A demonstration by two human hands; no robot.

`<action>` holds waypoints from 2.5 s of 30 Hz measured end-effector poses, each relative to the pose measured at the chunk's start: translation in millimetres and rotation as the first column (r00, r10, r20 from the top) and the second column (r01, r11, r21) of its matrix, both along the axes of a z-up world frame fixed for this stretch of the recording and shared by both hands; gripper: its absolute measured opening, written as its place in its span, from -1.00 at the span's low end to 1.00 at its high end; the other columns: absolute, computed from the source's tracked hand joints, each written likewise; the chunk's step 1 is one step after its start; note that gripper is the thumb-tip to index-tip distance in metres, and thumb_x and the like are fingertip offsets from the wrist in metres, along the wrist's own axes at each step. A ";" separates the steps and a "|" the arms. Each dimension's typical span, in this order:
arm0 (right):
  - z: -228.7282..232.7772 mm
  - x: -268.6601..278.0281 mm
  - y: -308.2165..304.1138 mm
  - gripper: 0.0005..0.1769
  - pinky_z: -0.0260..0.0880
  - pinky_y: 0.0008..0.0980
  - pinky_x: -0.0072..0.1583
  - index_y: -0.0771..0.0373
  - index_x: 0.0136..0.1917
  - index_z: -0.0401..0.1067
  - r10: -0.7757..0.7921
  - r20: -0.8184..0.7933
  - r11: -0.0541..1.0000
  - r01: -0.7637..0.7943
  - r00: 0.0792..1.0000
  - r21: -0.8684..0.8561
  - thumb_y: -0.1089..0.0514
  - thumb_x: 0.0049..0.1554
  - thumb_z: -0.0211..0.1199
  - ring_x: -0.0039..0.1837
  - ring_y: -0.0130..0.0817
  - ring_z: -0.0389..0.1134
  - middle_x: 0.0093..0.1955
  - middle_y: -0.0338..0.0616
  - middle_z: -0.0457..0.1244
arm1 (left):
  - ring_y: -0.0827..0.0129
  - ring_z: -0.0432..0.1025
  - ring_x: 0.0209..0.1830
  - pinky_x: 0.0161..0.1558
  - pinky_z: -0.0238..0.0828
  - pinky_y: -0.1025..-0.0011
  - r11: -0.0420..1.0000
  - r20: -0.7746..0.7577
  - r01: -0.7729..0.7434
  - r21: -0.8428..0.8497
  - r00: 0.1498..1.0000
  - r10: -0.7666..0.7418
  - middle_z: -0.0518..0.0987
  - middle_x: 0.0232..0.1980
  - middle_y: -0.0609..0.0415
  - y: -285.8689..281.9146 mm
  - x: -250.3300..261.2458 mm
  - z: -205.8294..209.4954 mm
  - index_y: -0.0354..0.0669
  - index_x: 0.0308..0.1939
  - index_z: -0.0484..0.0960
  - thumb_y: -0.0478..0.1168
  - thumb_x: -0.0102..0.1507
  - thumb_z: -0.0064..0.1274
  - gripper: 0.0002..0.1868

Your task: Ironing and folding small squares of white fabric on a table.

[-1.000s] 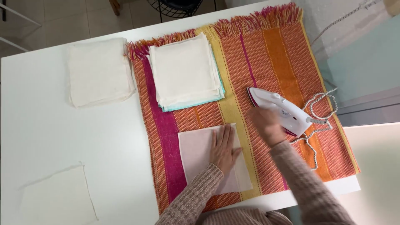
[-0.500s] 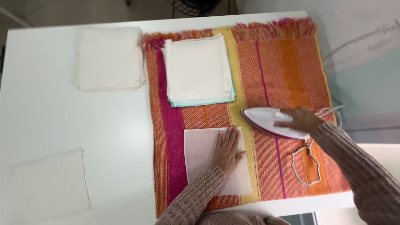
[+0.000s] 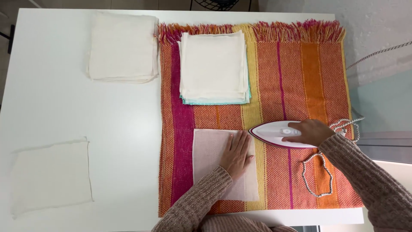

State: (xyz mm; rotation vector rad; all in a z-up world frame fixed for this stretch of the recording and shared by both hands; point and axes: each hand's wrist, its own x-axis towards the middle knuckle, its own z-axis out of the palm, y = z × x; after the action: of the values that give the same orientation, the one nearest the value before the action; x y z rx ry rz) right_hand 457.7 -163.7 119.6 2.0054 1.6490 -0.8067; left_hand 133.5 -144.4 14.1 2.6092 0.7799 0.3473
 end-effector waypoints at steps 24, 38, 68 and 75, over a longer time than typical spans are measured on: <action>-13.6 -44.0 42.3 -0.26 0.44 -0.07 0.25 -0.12 0.27 0.44 0.137 -0.032 0.990 -0.136 0.990 0.035 -0.57 0.03 0.12 0.17 -0.02 0.48 0.03 -0.05 0.47 | 0.26 0.49 -0.05 -0.03 0.44 0.29 0.934 0.337 -0.286 -0.214 0.876 0.346 0.60 -0.16 0.29 125.8 -135.8 -28.7 0.20 -0.07 0.71 -0.22 0.25 0.15 -0.80; -20.9 -93.4 73.3 -0.29 0.47 -0.03 0.19 -0.08 0.26 0.43 0.271 -0.056 0.957 -0.263 0.961 0.121 -0.55 0.07 0.10 0.09 0.00 0.49 -0.06 -0.02 0.46 | 0.16 0.48 -0.18 -0.13 0.53 0.27 0.946 0.490 -0.320 0.049 0.833 0.256 0.53 -0.24 0.13 124.9 -144.4 -46.3 0.04 -0.19 0.74 -0.35 0.19 0.20 -0.82; 8.0 -207.4 129.8 -0.23 0.51 0.00 0.06 0.27 0.20 0.49 0.344 -0.226 0.927 -0.292 0.911 0.235 -0.46 0.16 0.10 -0.04 0.03 0.49 -0.17 0.09 0.42 | -0.03 0.34 0.28 0.31 0.30 0.05 0.792 0.401 -0.543 -0.281 0.683 0.610 0.39 0.18 -0.10 75.1 -178.7 9.4 -0.18 0.40 0.32 -0.54 0.30 -0.21 -0.43; -26.6 -210.4 131.9 -0.17 0.51 -0.12 0.07 0.22 0.18 0.52 0.295 -0.249 0.941 -0.235 0.923 0.242 -0.55 0.14 0.05 -0.04 -0.11 0.48 -0.15 0.03 0.43 | -0.04 0.32 0.31 0.32 0.29 0.05 0.808 0.414 -0.533 -0.250 0.696 0.587 0.37 0.20 -0.10 74.2 -178.8 7.1 -0.17 0.42 0.29 -0.58 0.27 -0.23 -0.38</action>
State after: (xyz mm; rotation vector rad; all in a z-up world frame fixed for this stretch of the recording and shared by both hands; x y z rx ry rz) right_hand 247.4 -31.7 93.0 1.7993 2.1963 -0.8802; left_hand -45.3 -70.1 21.2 1.9765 1.3491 1.0431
